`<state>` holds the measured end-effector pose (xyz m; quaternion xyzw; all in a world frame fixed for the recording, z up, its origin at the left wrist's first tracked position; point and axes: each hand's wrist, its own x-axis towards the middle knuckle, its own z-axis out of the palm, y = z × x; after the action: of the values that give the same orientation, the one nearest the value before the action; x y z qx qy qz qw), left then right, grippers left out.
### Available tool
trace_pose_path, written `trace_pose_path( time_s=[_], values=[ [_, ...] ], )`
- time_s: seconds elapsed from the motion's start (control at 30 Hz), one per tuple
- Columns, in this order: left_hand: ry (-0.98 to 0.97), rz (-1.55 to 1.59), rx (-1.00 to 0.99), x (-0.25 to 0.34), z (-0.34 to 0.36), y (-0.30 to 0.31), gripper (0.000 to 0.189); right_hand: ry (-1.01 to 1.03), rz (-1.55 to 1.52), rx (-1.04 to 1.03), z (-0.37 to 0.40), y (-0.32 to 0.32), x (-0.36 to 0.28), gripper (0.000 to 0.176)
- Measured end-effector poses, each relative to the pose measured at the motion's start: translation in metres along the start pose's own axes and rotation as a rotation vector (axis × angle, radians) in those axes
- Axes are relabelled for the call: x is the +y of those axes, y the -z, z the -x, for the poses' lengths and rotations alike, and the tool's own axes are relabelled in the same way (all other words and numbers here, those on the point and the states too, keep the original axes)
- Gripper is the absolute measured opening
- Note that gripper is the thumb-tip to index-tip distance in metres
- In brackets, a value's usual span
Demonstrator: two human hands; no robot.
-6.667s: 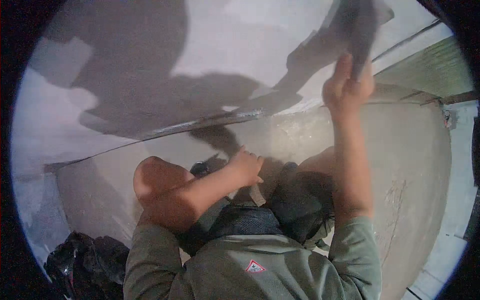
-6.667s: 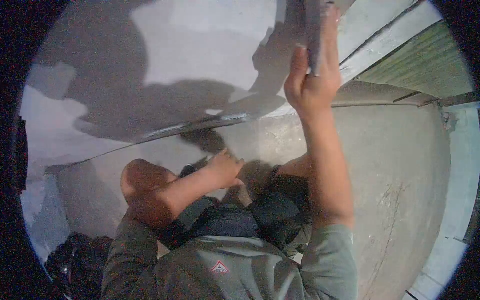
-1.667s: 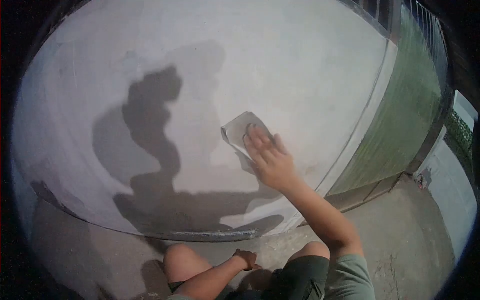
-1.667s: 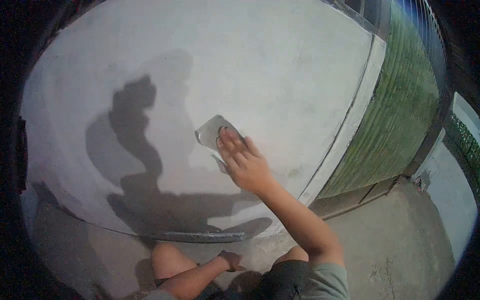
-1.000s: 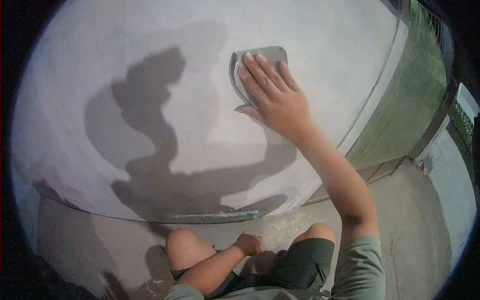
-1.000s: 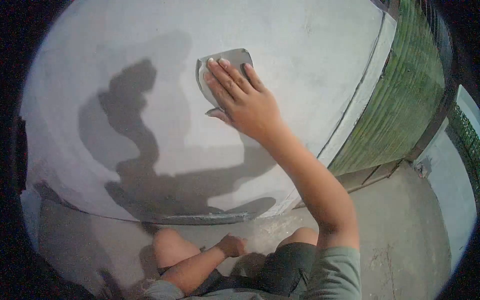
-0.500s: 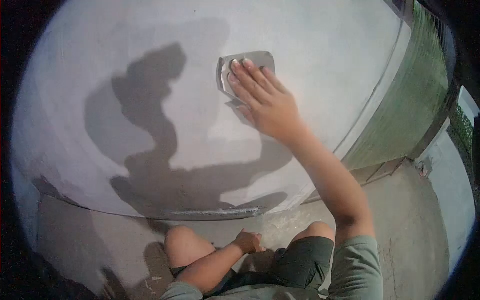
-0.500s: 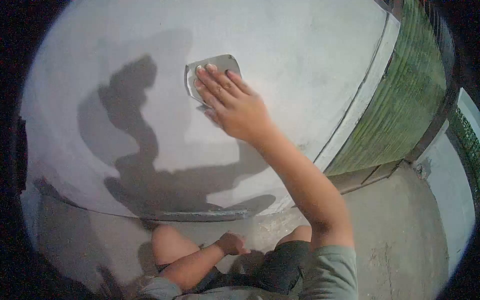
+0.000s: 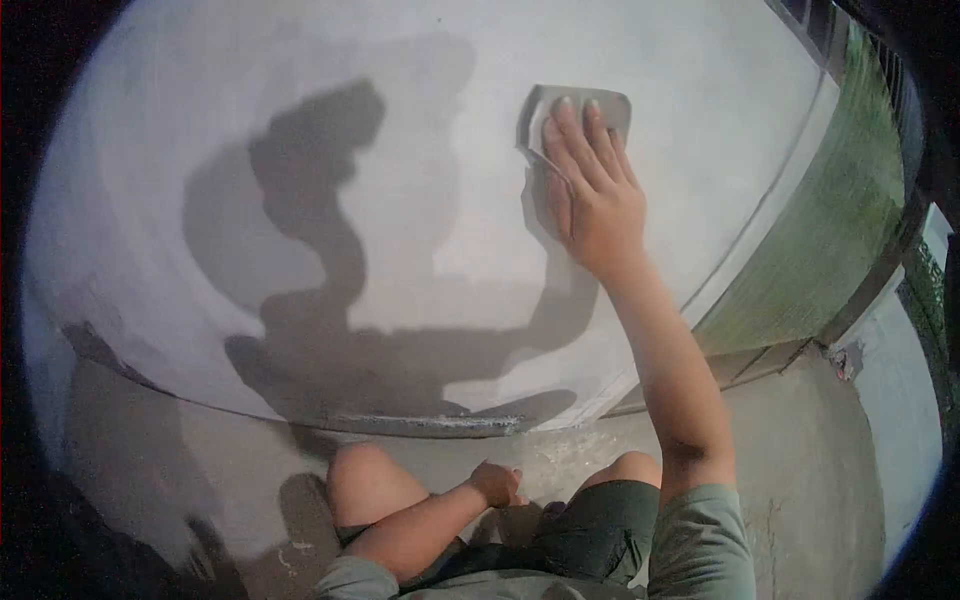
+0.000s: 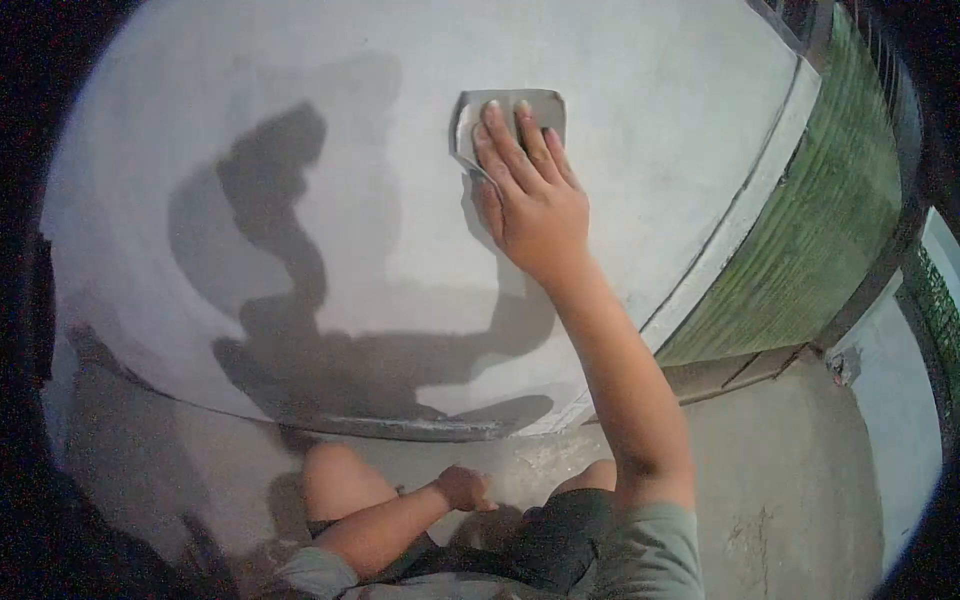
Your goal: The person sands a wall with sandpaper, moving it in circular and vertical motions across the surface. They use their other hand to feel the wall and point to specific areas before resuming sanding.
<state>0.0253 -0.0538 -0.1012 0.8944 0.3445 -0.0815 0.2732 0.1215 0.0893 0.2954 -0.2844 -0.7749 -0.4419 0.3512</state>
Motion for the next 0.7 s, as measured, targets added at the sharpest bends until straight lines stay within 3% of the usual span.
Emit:
trace_pose_path(
  time_s=[0.07, 0.13, 0.2, 0.3, 0.4, 0.47, 0.53, 0.63, 0.7],
  values=[
    [0.001, -0.007, -0.01, 0.0, 0.002, 0.003, 0.071, -0.095, -0.099, 0.06, 0.011, -0.011, -0.015, 0.049],
    [-0.003, -0.029, -0.022, 0.003, 0.004, 0.011, 0.07, 0.216, -0.208, -0.084, 0.03, -0.024, -0.029, 0.05],
    [0.007, -0.018, -0.132, 0.011, 0.006, 0.02, 0.068, 0.227, -0.184, -0.202, 0.034, -0.019, -0.031, 0.05],
    [-0.009, 0.006, -0.069, 0.007, 0.001, 0.01, 0.072, -0.077, -0.064, -0.001, 0.022, -0.011, -0.01, 0.049],
    [-0.004, -0.018, -0.082, 0.003, 0.001, 0.009, 0.074, -0.163, -0.096, 0.058, 0.029, -0.019, -0.024, 0.049],
    [0.002, -0.03, -0.115, 0.006, -0.001, 0.011, 0.074, 0.164, -0.261, -0.164, 0.049, -0.023, -0.03, 0.048],
    [0.013, -0.036, -0.143, 0.009, -0.003, 0.015, 0.074, 0.215, -0.237, -0.197, 0.052, -0.022, -0.031, 0.049],
    [0.015, -0.046, -0.142, 0.015, 0.003, 0.02, 0.074, -0.118, -0.133, 0.065, 0.03, -0.008, -0.01, 0.053],
    [0.019, -0.066, -0.131, 0.013, 0.005, 0.02, 0.073, -0.172, -0.07, 0.146, 0.031, -0.014, -0.012, 0.05]
  ],
)
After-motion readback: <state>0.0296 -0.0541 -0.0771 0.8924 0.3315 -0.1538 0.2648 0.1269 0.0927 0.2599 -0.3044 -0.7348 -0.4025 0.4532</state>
